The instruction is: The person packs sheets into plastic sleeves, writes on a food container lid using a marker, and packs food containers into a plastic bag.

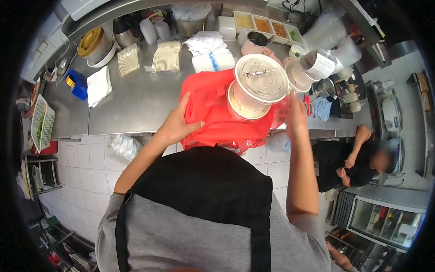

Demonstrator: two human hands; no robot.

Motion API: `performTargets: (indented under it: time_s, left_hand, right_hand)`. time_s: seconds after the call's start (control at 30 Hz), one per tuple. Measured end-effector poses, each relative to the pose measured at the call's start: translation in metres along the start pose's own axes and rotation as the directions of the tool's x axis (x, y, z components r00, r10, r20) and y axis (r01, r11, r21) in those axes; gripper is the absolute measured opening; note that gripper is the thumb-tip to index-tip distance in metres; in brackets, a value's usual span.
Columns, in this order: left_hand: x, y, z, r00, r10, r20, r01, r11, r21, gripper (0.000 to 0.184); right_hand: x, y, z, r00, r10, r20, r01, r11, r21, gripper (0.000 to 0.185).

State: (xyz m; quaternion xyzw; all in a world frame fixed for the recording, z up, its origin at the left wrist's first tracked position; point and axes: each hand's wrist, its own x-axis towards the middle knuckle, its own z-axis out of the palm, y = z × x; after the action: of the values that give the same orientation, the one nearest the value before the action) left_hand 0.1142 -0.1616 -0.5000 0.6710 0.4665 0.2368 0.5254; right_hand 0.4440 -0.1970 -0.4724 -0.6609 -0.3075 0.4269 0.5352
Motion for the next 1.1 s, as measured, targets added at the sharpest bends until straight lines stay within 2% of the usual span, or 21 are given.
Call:
performTargets:
  time_s: [0.03, 0.13, 0.17, 0.23, 0.37, 0.4, 0.43, 0.47, 0.5, 0.57, 0.67, 0.73, 0.77, 0.8, 0.83, 0.9, 0.97, 1.0, 1.03, 1.1]
  left_hand:
    - [-0.001, 0.000, -0.001, 0.999, 0.028, -0.027, -0.028, 1.000, -0.012, 0.091]
    - [0.000, -0.008, -0.008, 0.955, 0.258, -0.143, -0.224, 0.950, 0.217, 0.084]
    - [0.000, -0.013, -0.008, 0.954, 0.250, -0.165, -0.209, 0.950, 0.230, 0.082]
    - [-0.002, -0.019, -0.007, 0.949, 0.237, -0.210, -0.181, 0.950, 0.254, 0.080]
    - [-0.010, -0.012, -0.007, 0.983, 0.111, -0.144, -0.093, 0.988, 0.126, 0.078]
    - [-0.013, -0.004, -0.009, 0.991, 0.058, -0.123, -0.047, 0.995, 0.084, 0.078]
    - [-0.016, 0.000, -0.010, 0.995, 0.006, -0.100, -0.001, 0.999, 0.044, 0.078]
    - [-0.015, -0.013, -0.008, 0.999, 0.020, -0.043, -0.020, 1.000, 0.003, 0.079]
    - [-0.017, -0.022, -0.006, 0.998, 0.024, -0.058, -0.021, 0.999, 0.041, 0.082]
    - [-0.024, -0.037, -0.002, 0.995, 0.032, -0.099, -0.020, 0.993, 0.115, 0.088]
    - [-0.029, -0.043, -0.005, 0.988, 0.052, -0.143, -0.025, 0.983, 0.184, 0.096]
    - [-0.028, -0.030, -0.012, 0.987, 0.063, -0.147, -0.037, 0.985, 0.170, 0.099]
    - [-0.028, -0.014, -0.014, 0.991, 0.002, -0.133, 0.010, 0.996, 0.087, 0.098]
    - [-0.028, -0.001, -0.012, 0.995, 0.004, -0.097, 0.006, 0.995, 0.104, 0.097]
    - [-0.028, 0.008, -0.011, 0.998, 0.010, -0.059, -0.003, 0.993, 0.121, 0.097]
    - [-0.033, 0.028, -0.006, 0.999, 0.051, 0.008, -0.052, 0.984, 0.173, 0.091]
    - [-0.032, 0.021, -0.008, 0.991, 0.106, -0.079, -0.090, 0.979, 0.182, 0.089]
    - [-0.030, 0.016, -0.009, 0.984, 0.134, -0.120, -0.111, 0.976, 0.186, 0.088]
    - [-0.027, 0.012, -0.013, 0.975, 0.101, -0.196, -0.074, 0.988, 0.138, 0.080]
    - [-0.019, 0.001, -0.016, 0.941, 0.081, -0.329, -0.069, 0.996, 0.049, 0.074]
  right_hand:
    - [0.009, -0.014, 0.008, 0.999, 0.044, 0.015, -0.043, 0.999, -0.019, 0.035]
    - [0.022, -0.031, 0.020, 0.998, 0.024, 0.062, -0.025, 0.999, 0.020, 0.021]
    - [0.026, -0.029, 0.014, 0.995, -0.004, 0.097, 0.003, 1.000, 0.019, 0.013]
    - [0.021, -0.030, 0.015, 0.990, -0.067, 0.126, 0.067, 0.998, 0.004, 0.012]
    - [0.000, -0.037, 0.050, 0.933, -0.191, 0.305, 0.168, 0.981, 0.102, 0.010]
    - [0.007, -0.030, 0.061, 0.881, -0.221, 0.419, 0.212, 0.975, 0.069, 0.011]
    - [0.006, -0.026, 0.080, 0.825, -0.209, 0.525, 0.175, 0.978, 0.114, 0.014]
    - [0.015, -0.012, 0.097, 0.791, -0.178, 0.585, 0.118, 0.983, 0.141, 0.017]
    - [0.015, -0.005, 0.115, 0.749, -0.169, 0.641, 0.084, 0.983, 0.161, 0.015]
    - [0.043, 0.018, 0.136, 0.639, -0.166, 0.751, 0.207, 0.978, 0.041, 0.011]
    - [0.071, 0.022, 0.135, 0.542, -0.098, 0.835, 0.366, 0.921, -0.130, 0.008]
    - [0.063, 0.004, 0.134, 0.478, -0.064, 0.876, 0.547, 0.802, -0.239, 0.011]
    - [0.057, -0.004, 0.136, 0.458, -0.062, 0.887, 0.649, 0.705, -0.286, 0.013]
    - [0.054, -0.006, 0.138, 0.438, -0.061, 0.897, 0.740, 0.591, -0.321, 0.014]
    - [0.059, 0.000, 0.143, 0.456, -0.114, 0.883, 0.798, 0.491, -0.349, 0.017]
    - [0.062, 0.015, 0.152, 0.531, -0.221, 0.818, 0.808, 0.421, -0.412, 0.017]
    - [0.058, 0.033, 0.158, 0.595, -0.318, 0.738, 0.800, 0.318, -0.508, 0.016]
    - [0.046, 0.038, 0.159, 0.566, -0.374, 0.735, 0.825, 0.253, -0.506, 0.016]
    - [0.036, 0.042, 0.160, 0.533, -0.430, 0.728, 0.842, 0.185, -0.507, 0.015]
    - [0.033, 0.044, 0.160, 0.481, -0.495, 0.724, 0.851, 0.064, -0.522, 0.016]
